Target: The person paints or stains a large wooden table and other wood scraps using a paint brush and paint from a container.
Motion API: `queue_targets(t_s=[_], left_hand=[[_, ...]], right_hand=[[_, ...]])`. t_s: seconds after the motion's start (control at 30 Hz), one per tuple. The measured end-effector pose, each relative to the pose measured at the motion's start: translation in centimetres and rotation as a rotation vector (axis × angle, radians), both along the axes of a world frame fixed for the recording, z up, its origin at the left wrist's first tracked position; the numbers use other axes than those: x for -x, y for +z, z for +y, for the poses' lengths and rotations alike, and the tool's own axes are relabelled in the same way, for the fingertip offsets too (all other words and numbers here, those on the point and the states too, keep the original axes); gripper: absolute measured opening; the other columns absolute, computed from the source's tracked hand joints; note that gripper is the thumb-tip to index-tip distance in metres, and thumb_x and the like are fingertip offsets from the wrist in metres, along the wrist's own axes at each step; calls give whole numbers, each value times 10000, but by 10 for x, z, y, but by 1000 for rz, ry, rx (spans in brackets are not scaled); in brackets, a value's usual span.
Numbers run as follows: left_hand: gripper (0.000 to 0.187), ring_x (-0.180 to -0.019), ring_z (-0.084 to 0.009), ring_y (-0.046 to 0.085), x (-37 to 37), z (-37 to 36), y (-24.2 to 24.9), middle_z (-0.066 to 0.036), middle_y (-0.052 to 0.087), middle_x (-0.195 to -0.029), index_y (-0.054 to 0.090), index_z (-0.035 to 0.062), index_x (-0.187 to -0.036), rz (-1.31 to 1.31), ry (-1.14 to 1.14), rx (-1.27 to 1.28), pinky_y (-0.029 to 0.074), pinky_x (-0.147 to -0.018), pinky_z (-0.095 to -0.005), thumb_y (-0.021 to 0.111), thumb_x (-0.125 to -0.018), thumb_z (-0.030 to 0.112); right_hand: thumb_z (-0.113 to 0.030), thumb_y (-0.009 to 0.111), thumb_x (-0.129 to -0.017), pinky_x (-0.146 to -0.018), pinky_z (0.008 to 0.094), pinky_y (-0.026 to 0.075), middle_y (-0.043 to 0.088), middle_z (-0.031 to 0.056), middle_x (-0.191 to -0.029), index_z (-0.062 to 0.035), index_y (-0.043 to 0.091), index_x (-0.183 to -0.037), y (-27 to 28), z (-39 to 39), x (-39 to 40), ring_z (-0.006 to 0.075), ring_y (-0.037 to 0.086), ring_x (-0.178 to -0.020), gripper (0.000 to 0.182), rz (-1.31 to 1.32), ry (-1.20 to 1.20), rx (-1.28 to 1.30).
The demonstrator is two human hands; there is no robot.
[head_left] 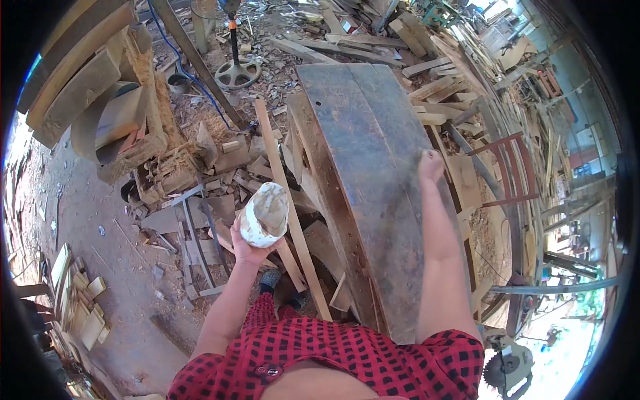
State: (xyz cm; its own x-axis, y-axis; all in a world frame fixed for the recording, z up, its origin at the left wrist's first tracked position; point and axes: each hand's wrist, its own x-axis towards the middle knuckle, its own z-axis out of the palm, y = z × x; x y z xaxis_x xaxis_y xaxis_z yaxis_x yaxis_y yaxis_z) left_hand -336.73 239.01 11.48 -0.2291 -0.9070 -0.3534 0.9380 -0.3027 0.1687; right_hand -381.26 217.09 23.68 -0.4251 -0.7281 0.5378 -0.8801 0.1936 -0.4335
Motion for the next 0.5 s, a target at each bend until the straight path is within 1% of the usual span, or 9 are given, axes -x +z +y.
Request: queue_targets(t_s=[0.07,0.13,0.17,0.23,0.27,0.33,0.37,0.43,0.5], left_hand=[[774,-1211,-350,444,1,-1,9,-82,412,-1375,370,210,-1366,-29,60,-125,434,-870,-568,424,-760,688],[758,-1217,-360,435,0,-4,5,-88,406,-1379,371,209,-1365,7,64,-128,427,-882,-578,428,-767,672],[753,-1219,-360,433,0,-6,6,-91,406,-1378,371,211,-1364,15,73,-118,423,-887,-581,435,-767,666],[752,-1222,-367,426,1,-11,15,-100,409,-1374,369,210,-1364,12,76,-94,420,-894,-584,455,-762,653],[752,-1222,-367,426,1,-14,16,-100,409,-1374,369,210,-1364,9,68,-87,420,-894,-584,455,-762,653],[757,-1218,-369,428,1,-16,15,-100,413,-1370,372,209,-1361,25,68,-88,419,-893,-588,464,-756,655],[740,-1217,-370,426,-1,-17,9,-98,416,-1367,379,209,-1356,40,28,-76,414,-895,-594,456,-767,650],[743,-1210,-372,432,1,-19,9,-100,422,-1362,386,208,-1351,52,8,-89,415,-893,-596,467,-762,653],[745,-1204,-374,438,3,-17,12,-101,428,-1356,394,208,-1346,67,3,-103,416,-890,-598,477,-756,657]], right_hand=[[-173,545,-806,-699,418,485,649,208,-851,-57,692,-912,-14,-16,-55,371,623,-788,215,-6,174,101],[-164,540,-824,-698,428,482,650,196,-850,-44,688,-877,-3,-17,-135,375,618,-787,198,-54,407,116],[-148,565,-836,-658,384,497,666,160,-827,-13,671,-888,-10,-26,-161,310,643,-725,180,-105,553,142],[-208,625,-865,-604,291,517,662,107,-852,-8,655,-940,-4,-33,-214,200,662,-697,216,-825,741,-69],[-208,625,-865,-604,291,517,662,107,-852,-8,655,-940,-3,-42,-224,200,662,-697,216,-825,737,-59],[-162,643,-856,-548,261,528,653,110,-874,15,642,-971,-3,-62,-228,180,667,-657,211,-1206,687,-64],[-147,643,-849,-538,285,530,648,133,-842,34,604,-1010,-6,-70,-213,213,669,-663,245,-1289,627,5],[-115,623,-850,-520,289,529,640,158,-823,43,559,-1044,-21,-86,-152,236,664,-643,259,-1366,454,120],[-61,549,-849,-473,307,487,603,145,-765,24,532,-987,-28,-75,-67,213,620,-606,163,-1429,344,257]])
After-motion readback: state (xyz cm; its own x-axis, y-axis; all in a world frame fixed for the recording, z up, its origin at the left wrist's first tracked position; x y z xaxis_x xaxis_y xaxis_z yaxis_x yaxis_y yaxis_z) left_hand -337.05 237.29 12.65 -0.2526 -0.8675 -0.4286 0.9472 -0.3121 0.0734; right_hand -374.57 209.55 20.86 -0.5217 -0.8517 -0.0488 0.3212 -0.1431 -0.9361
